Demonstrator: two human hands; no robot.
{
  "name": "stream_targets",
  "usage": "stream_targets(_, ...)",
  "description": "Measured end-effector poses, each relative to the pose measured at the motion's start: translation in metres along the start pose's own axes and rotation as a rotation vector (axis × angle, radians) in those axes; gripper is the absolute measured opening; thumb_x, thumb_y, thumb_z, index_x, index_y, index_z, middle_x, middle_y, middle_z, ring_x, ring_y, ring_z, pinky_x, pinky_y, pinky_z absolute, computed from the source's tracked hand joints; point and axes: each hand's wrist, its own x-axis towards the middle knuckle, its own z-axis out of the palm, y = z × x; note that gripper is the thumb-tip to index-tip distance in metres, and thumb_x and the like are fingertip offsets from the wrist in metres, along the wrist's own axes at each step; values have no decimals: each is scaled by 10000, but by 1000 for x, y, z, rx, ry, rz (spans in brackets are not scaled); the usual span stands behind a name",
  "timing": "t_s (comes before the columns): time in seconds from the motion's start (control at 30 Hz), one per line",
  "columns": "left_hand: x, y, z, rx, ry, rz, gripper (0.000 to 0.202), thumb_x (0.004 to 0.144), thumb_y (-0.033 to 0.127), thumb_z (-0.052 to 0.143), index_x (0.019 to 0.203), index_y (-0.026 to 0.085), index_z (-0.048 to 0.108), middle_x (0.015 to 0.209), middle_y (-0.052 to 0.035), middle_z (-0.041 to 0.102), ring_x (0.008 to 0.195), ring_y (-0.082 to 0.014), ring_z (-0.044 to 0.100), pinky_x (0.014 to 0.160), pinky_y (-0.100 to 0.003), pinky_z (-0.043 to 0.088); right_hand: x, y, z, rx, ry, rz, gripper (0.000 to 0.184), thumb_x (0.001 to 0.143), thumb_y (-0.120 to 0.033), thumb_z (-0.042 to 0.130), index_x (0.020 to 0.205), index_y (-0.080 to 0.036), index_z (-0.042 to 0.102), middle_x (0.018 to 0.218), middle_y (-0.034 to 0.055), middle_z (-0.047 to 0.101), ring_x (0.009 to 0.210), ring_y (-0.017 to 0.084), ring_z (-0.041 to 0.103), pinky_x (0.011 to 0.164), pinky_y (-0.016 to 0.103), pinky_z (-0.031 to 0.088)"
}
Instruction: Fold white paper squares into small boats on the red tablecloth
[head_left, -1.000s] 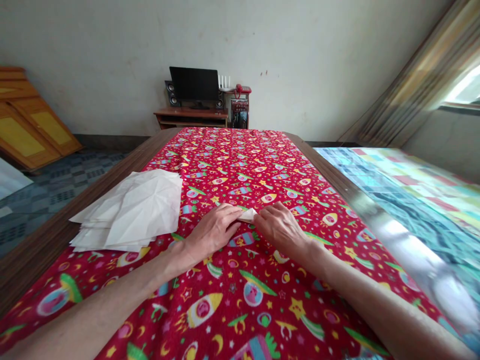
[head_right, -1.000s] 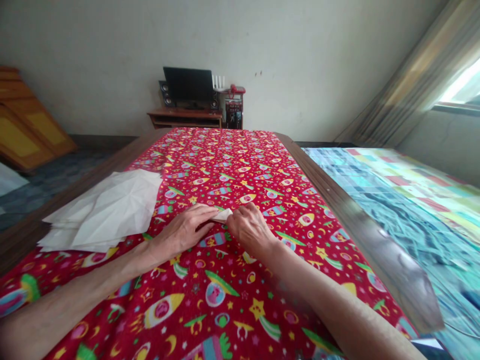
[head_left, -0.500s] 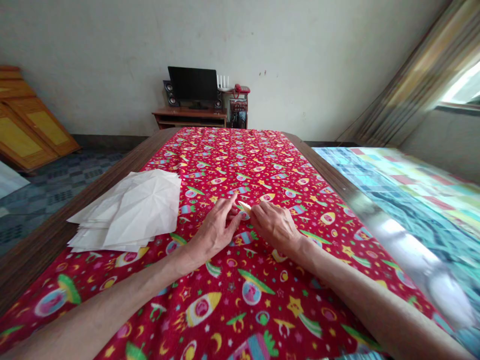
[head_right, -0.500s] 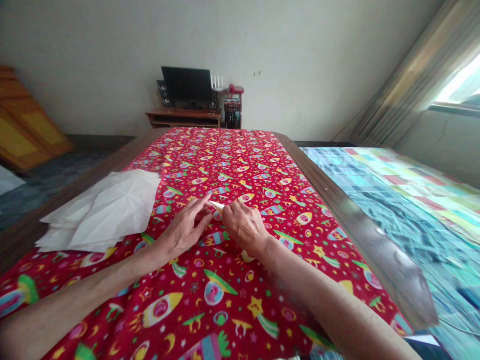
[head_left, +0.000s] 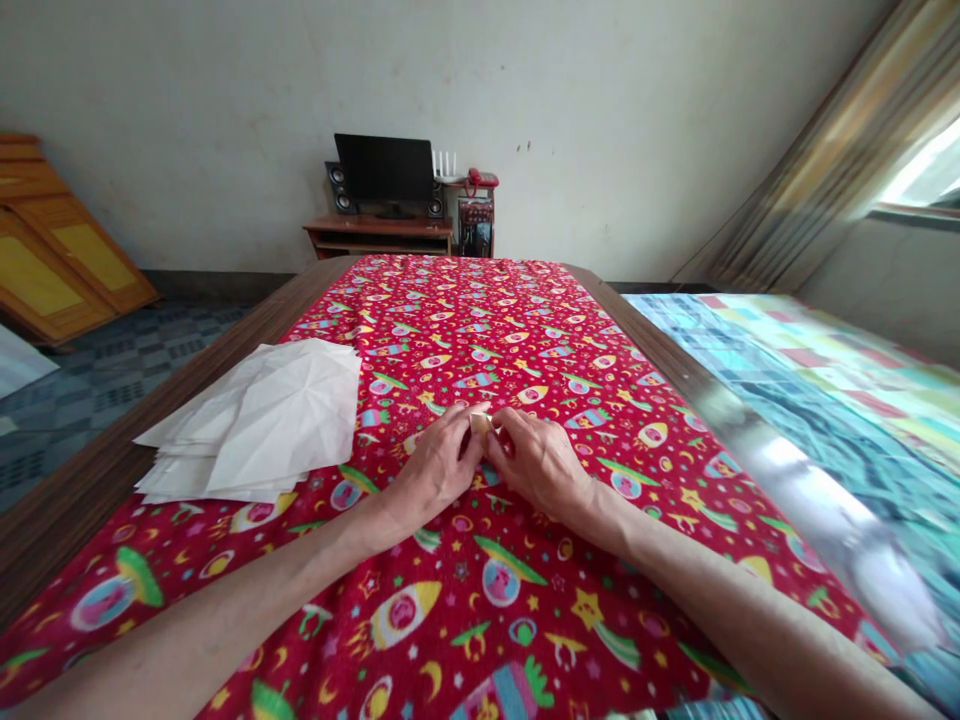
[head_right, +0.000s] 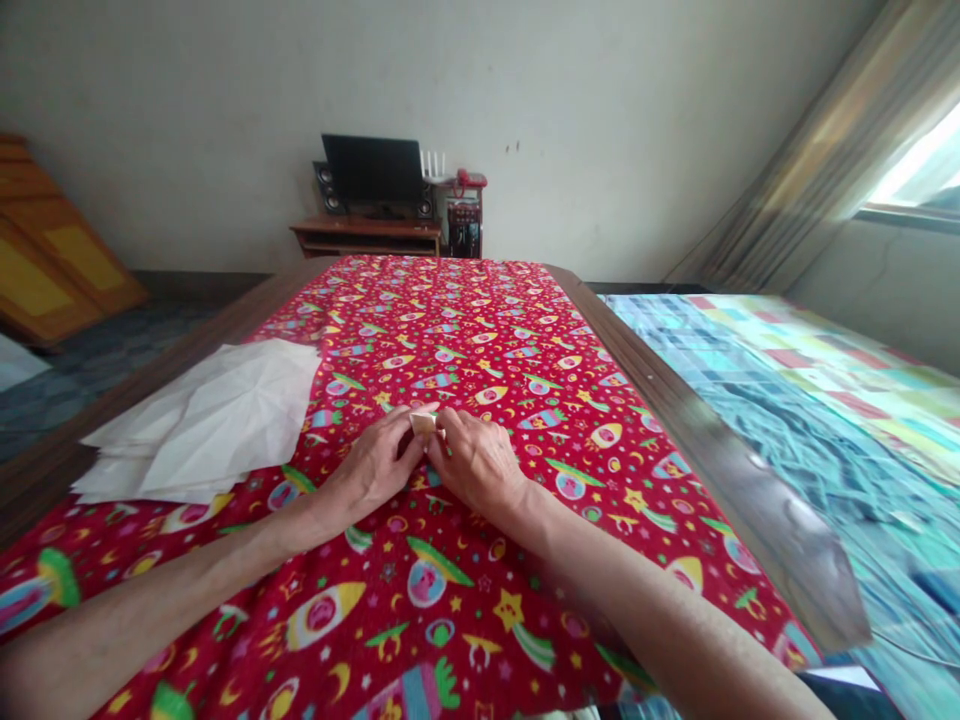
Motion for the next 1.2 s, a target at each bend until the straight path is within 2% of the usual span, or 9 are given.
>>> stream_targets(0.13,-1,0,3,20,8,13,327,890,140,444,1201,130,546,1091,-109,605,1049,-211,592,936,-349,490,1,2,1,115,13,18,200,889,-235,463,700,-173,490,585,-28,511,470,72,351,498,217,247)
stream_targets(0.27,-1,0,2,62,-26,-36,374,882,176,497,1256,155,504,1069,-87,583,978,-205,600,863,-335,509,-1,4,2,162,47,20,174,860,-219,488,692,-175,477,591,-35,514,482,64,369,507,201,256)
stream_targets(0.47,0,-3,-2,9,-49,18,206,896,111,459,968,185,637,808,-14,554,739,-134,572,695,-234,467,-4,11,2,68,34,80,161,863,-218,462,714,-178,504,585,-23,537,475,82,405,499,218,239)
stream_targets(0.57,0,-5,0,3,-49,17,176,887,113,475,891,169,642,771,-9,524,690,-125,546,655,-227,441,-5,13,1,-3,24,112,112,864,-237,472,859,-161,554,641,0,591,513,106,469,516,227,254)
stream_targets(0.67,-1,-6,2,1,-51,18,167,881,113,482,833,150,637,762,-10,512,679,-123,532,646,-229,430,-4,13,-1,-6,5,79,164,884,-266,473,948,-153,572,724,22,631,583,118,522,546,225,282)
stream_targets(0.87,0,-9,3,-14,-39,34,261,872,101,482,1058,183,646,788,-9,525,695,-125,539,652,-228,441,1,12,-7,-130,-127,131,227,901,-235,458,760,-180,627,706,16,628,579,106,512,526,235,247)
stream_targets(0.97,0,-9,2,-26,-49,35,291,873,102,493,1106,195,639,837,-18,556,741,-129,561,705,-236,462,0,11,-11,-251,-218,86,228,911,-219,451,811,-180,652,729,27,628,580,112,511,505,256,206)
stream_targets(1.07,-1,-7,-1,4,-106,42,282,877,115,502,1099,212,645,856,-15,557,764,-131,570,728,-240,474,-1,11,-14,-334,-266,16,210,909,-194,455,972,-185,656,769,41,628,612,131,530,495,271,179)
stream_targets(1.2,-3,-3,-5,112,-178,49,302,886,134,485,1136,231,624,884,-17,547,792,-142,578,722,-241,489,-3,12,-16,-315,-296,-5,238,904,-188,466,1060,-210,645,826,46,631,646,137,546,492,263,202)
